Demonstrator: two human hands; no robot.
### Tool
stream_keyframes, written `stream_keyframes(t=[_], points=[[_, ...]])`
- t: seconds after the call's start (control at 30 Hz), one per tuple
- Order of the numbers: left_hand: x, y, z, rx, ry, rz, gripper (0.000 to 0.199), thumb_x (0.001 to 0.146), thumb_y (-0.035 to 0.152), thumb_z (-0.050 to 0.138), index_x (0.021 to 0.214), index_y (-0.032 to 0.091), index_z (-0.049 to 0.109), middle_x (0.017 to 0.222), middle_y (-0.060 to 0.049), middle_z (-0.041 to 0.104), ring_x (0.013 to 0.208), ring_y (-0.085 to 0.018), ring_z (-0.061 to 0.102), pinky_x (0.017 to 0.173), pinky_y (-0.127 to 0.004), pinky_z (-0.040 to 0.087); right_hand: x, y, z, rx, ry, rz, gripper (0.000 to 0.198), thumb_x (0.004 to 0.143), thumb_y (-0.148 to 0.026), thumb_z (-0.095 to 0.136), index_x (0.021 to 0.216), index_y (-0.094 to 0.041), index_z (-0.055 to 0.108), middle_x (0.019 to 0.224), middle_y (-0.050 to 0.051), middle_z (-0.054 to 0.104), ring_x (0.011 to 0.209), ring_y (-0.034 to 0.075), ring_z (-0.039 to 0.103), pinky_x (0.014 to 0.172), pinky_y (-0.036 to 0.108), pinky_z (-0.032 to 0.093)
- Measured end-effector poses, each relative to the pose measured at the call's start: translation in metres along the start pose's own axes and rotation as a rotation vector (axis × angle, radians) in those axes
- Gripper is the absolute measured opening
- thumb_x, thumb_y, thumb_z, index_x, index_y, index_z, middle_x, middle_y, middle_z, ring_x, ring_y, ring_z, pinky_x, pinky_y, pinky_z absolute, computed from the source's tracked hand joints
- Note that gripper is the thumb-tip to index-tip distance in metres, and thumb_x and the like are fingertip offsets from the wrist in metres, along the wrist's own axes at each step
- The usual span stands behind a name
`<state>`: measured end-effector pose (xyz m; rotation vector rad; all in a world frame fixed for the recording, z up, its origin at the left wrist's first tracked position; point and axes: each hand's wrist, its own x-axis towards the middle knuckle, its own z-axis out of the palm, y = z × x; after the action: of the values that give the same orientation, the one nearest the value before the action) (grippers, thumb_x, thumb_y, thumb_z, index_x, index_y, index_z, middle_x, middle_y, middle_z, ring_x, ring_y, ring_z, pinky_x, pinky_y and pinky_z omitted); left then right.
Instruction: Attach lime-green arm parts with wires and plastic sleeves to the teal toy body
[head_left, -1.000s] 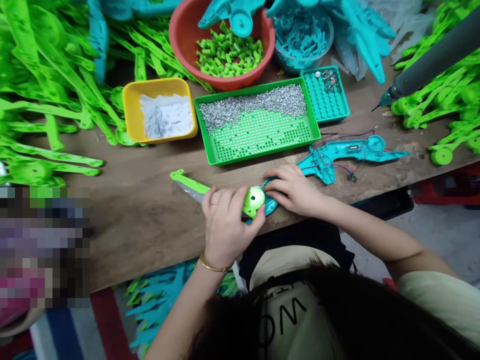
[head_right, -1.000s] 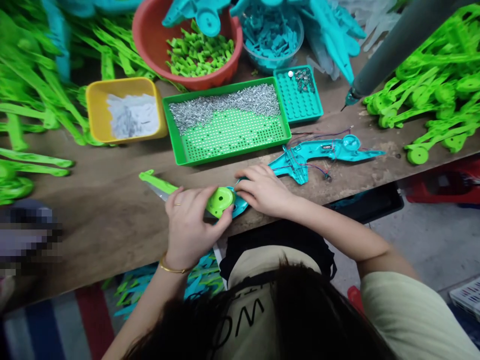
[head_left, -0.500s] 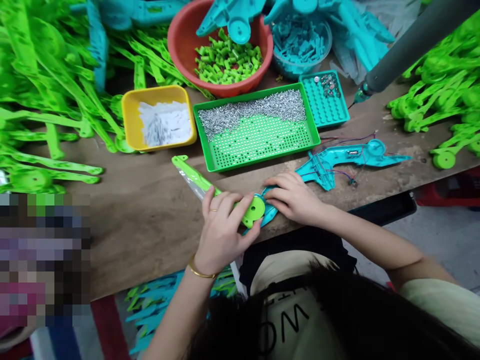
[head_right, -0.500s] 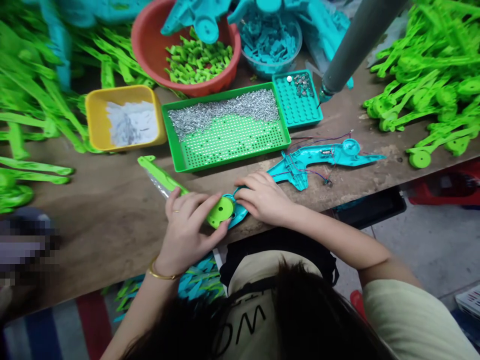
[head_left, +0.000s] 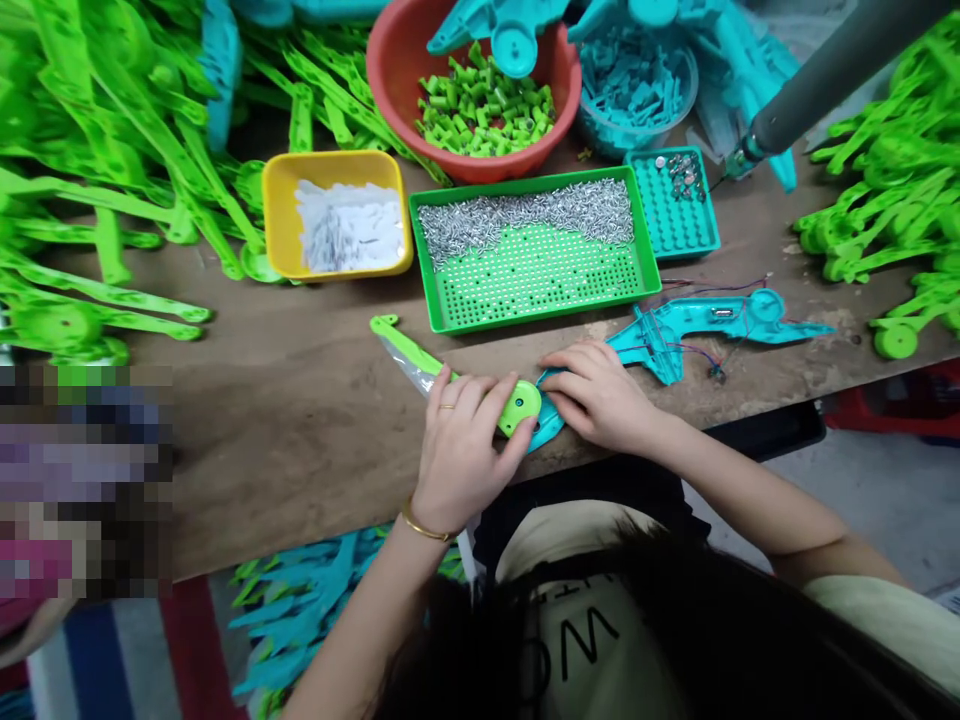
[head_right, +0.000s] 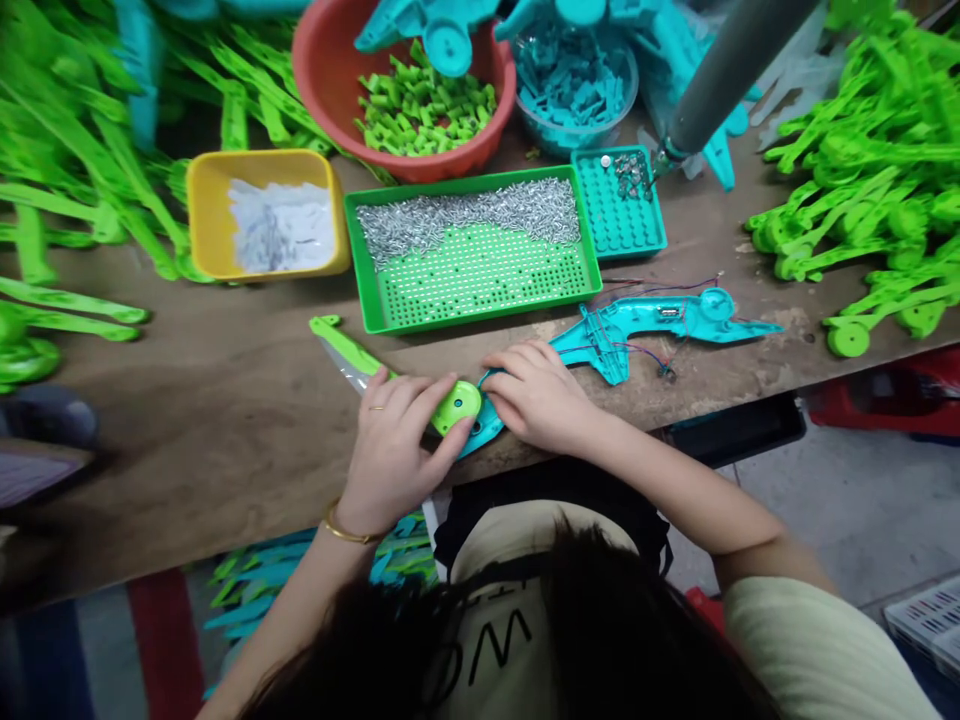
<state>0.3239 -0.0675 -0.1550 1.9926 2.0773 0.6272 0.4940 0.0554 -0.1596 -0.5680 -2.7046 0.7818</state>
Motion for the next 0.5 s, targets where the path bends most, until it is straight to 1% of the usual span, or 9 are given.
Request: stream_keyframes(t=[0.03, 0.1, 0.17, 0.23, 0.3, 0.33, 0.37, 0.43, 0.5], points=[[0.0, 0.001, 0.0, -0.011, 0.008, -0.019, 0.04, 0.086, 0.032, 0.057, 0.123, 0.016, 0.057, 0.106, -0.01, 0.065, 0.104, -0.026, 0.058, 0.114, -0.057, 0.03, 0.0, -0.002, -0.003, 0.019, -0.016, 0.008, 0.023, 0.094, -0.026, 0.046, 0.107, -0.02, 0.064, 0.118, 0.009, 0.067, 0.112, 0.022, 0.057, 0.107, 0.046, 0.034], [-0.002, 0.003, -0.001, -0.068, 0.024, -0.034, 0.043, 0.084, 0.032, 0.058, 0.124, 0.017, 0.056, 0.11, -0.01, 0.064, 0.109, -0.027, 0.057, 0.115, -0.058, 0.028, 0.002, -0.007, -0.01, 0.038, -0.042, 0.011, 0.033, 0.095, -0.037, 0.048, 0.12, -0.019, 0.058, 0.12, 0.01, 0.066, 0.116, 0.022, 0.057, 0.113, 0.048, 0.028], [-0.006, 0.002, -0.004, -0.171, 0.089, -0.036, 0.047, 0.083, 0.031, 0.059, 0.127, 0.018, 0.053, 0.12, -0.012, 0.06, 0.118, -0.029, 0.054, 0.115, -0.057, 0.028, 0.003, -0.013, -0.014, -0.004, -0.071, -0.029, 0.057, 0.09, -0.058, 0.049, 0.13, -0.017, 0.052, 0.127, 0.013, 0.063, 0.123, 0.025, 0.054, 0.116, 0.051, 0.021], [-0.016, -0.003, -0.009, -0.241, 0.248, -0.107, 0.047, 0.082, 0.027, 0.058, 0.127, 0.019, 0.053, 0.127, -0.013, 0.056, 0.125, -0.029, 0.05, 0.113, -0.054, 0.033, 0.005, -0.018, -0.013, -0.086, -0.119, -0.106, 0.084, 0.079, -0.076, 0.047, 0.136, -0.015, 0.048, 0.135, 0.018, 0.058, 0.128, 0.03, 0.049, 0.117, 0.054, 0.016], [-0.029, -0.008, -0.011, -0.254, 0.431, -0.288, 0.04, 0.082, 0.023, 0.057, 0.122, 0.02, 0.056, 0.125, -0.011, 0.057, 0.122, -0.027, 0.052, 0.108, -0.049, 0.042, 0.007, -0.018, -0.008, -0.176, -0.171, -0.169, 0.098, 0.071, -0.085, 0.044, 0.14, -0.014, 0.045, 0.14, 0.02, 0.053, 0.13, 0.034, 0.045, 0.115, 0.056, 0.017], [-0.035, -0.011, -0.011, -0.279, 0.489, -0.402, 0.035, 0.083, 0.023, 0.058, 0.117, 0.021, 0.059, 0.122, -0.01, 0.059, 0.116, -0.025, 0.057, 0.102, -0.045, 0.047, 0.007, -0.016, -0.004, -0.222, -0.191, -0.198, 0.099, 0.071, -0.085, 0.043, 0.141, -0.014, 0.044, 0.14, 0.02, 0.052, 0.129, 0.035, 0.045, 0.113, 0.055, 0.02], [-0.04, -0.012, -0.01, -0.339, 0.517, -0.519, 0.03, 0.083, 0.025, 0.058, 0.113, 0.02, 0.06, 0.117, -0.009, 0.061, 0.107, -0.022, 0.061, 0.094, -0.041, 0.052, 0.007, -0.013, 0.001, -0.267, -0.201, -0.227, 0.096, 0.074, -0.082, 0.043, 0.142, -0.015, 0.044, 0.138, 0.02, 0.053, 0.126, 0.035, 0.046, 0.111, 0.053, 0.024], [-0.046, -0.01, -0.007, -0.565, 0.491, -0.709, 0.026, 0.084, 0.029, 0.059, 0.108, 0.019, 0.061, 0.105, -0.008, 0.065, 0.086, -0.017, 0.066, 0.077, -0.033, 0.058, 0.006, -0.005, 0.008, -0.34, -0.191, -0.282, 0.082, 0.083, -0.073, 0.045, 0.142, -0.016, 0.044, 0.13, 0.019, 0.058, 0.117, 0.032, 0.05, 0.102, 0.048, 0.032], [-0.046, -0.004, -0.004, -0.838, 0.427, -0.792, 0.03, 0.083, 0.032, 0.06, 0.109, 0.017, 0.058, 0.092, -0.005, 0.067, 0.07, -0.013, 0.066, 0.064, -0.028, 0.058, 0.004, 0.002, 0.011, -0.374, -0.137, -0.328, 0.073, 0.087, -0.066, 0.045, 0.141, -0.017, 0.046, 0.119, 0.017, 0.063, 0.108, 0.03, 0.053, 0.093, 0.044, 0.036]])
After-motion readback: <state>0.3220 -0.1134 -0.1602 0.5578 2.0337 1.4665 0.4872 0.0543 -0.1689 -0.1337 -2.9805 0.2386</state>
